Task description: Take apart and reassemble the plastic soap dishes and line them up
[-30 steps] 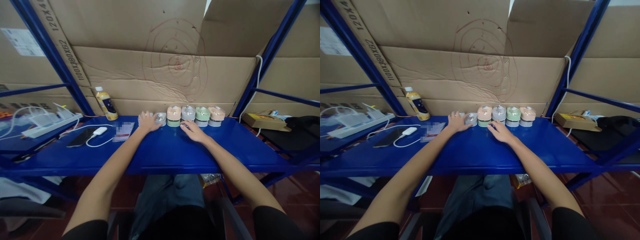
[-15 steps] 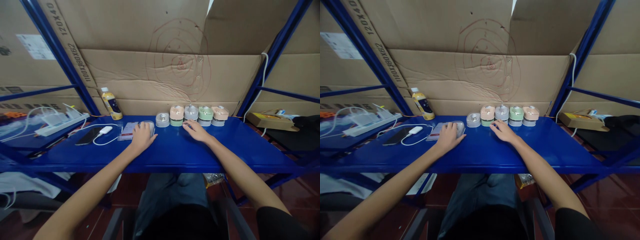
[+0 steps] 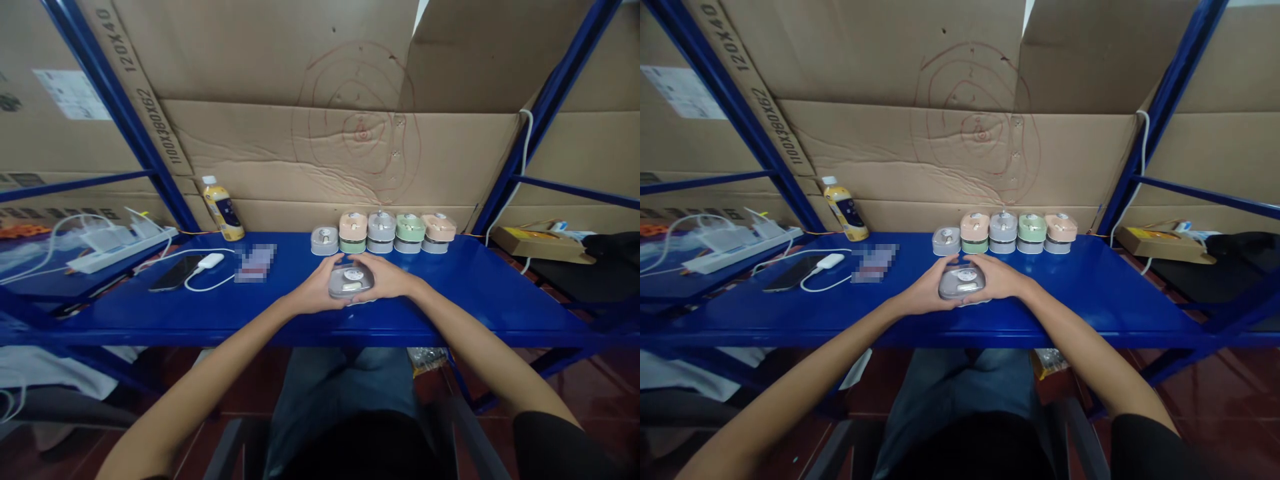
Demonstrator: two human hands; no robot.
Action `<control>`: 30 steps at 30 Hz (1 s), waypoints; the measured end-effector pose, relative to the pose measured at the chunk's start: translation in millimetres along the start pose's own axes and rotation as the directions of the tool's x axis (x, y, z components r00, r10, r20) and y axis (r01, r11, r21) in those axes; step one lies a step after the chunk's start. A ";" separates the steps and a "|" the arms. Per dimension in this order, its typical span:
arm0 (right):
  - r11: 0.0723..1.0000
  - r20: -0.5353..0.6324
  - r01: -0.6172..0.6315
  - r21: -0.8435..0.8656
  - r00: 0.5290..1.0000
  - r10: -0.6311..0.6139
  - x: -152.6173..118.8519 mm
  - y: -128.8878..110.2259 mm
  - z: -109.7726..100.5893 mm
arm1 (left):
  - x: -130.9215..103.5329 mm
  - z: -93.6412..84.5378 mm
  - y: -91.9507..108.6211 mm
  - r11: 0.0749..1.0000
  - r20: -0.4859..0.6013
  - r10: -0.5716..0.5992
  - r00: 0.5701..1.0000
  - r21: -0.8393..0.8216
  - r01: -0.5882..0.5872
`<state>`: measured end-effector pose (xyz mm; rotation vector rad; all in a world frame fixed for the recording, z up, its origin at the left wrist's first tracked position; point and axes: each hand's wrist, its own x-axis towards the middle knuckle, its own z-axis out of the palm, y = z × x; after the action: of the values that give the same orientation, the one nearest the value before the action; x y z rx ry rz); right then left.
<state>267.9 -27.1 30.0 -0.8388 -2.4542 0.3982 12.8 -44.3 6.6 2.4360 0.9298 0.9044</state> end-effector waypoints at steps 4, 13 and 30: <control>0.998 -0.046 -0.064 0.025 0.997 0.065 -5.1 14.8 -19.0 | 1.8 -1.0 -8.7 0.997 0.035 -0.070 0.997 -0.037 0.072; 0.885 -0.180 -0.465 0.019 0.869 0.461 -20.2 56.6 -58.0 | -6.2 -5.5 -3.7 0.994 0.101 0.040 0.994 0.094 -0.050; 0.897 -0.267 -0.438 0.063 0.858 0.438 -18.8 49.2 -56.7 | -7.1 -14.5 -23.5 0.987 -0.262 -0.070 0.962 0.121 0.105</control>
<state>335.9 4.7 49.0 -1.3641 -1.9948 0.4082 -11.8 -30.9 1.3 2.4017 1.2155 1.1817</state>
